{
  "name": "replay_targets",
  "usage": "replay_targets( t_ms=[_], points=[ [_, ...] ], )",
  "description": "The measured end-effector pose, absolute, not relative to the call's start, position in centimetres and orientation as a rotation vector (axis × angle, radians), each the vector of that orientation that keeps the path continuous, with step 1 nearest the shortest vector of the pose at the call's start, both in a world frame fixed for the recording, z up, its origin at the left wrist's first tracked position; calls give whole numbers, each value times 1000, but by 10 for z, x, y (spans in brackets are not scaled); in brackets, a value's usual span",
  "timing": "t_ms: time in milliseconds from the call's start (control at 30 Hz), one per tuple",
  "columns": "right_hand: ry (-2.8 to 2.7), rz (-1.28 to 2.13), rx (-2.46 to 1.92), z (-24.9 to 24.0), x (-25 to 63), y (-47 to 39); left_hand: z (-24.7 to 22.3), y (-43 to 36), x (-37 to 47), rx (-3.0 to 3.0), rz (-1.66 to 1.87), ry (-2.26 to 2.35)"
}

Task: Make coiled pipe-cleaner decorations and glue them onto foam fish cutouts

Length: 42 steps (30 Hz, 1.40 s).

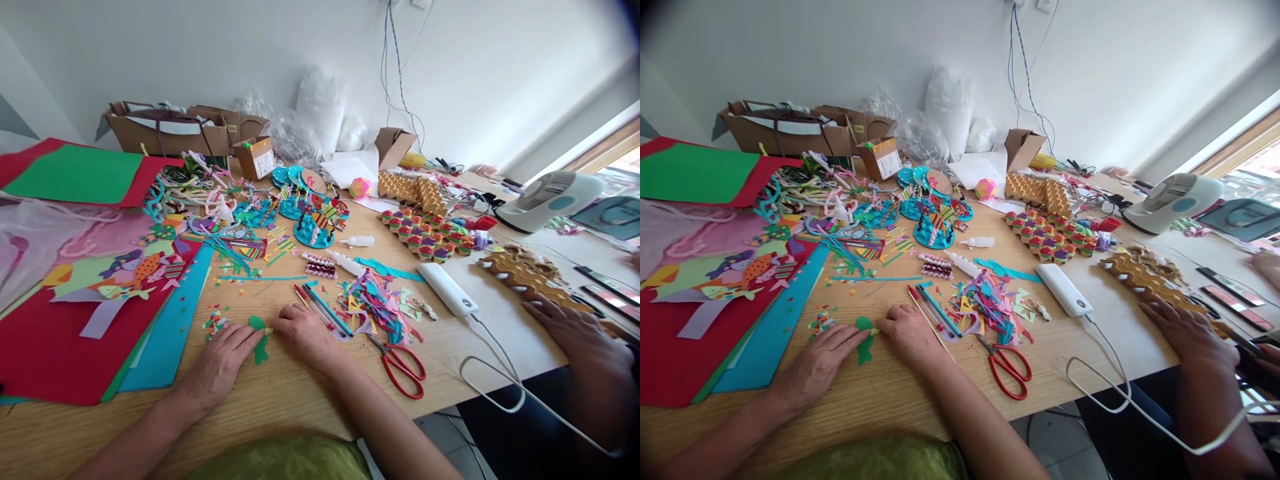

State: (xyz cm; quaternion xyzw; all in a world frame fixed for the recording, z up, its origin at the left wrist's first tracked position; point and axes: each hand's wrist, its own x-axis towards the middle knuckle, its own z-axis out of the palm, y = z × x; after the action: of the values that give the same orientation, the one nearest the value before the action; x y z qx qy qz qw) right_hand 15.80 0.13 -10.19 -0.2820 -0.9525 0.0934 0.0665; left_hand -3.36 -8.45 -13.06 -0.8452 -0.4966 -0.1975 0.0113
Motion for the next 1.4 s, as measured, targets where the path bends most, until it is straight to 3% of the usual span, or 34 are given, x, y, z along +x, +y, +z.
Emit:
replay_targets(
  t_ms=[1400],
  points=[
    [-2813,193,-680,-113,155,-4,-135,-78,-32,-2649,-664,-1507]
  ],
)
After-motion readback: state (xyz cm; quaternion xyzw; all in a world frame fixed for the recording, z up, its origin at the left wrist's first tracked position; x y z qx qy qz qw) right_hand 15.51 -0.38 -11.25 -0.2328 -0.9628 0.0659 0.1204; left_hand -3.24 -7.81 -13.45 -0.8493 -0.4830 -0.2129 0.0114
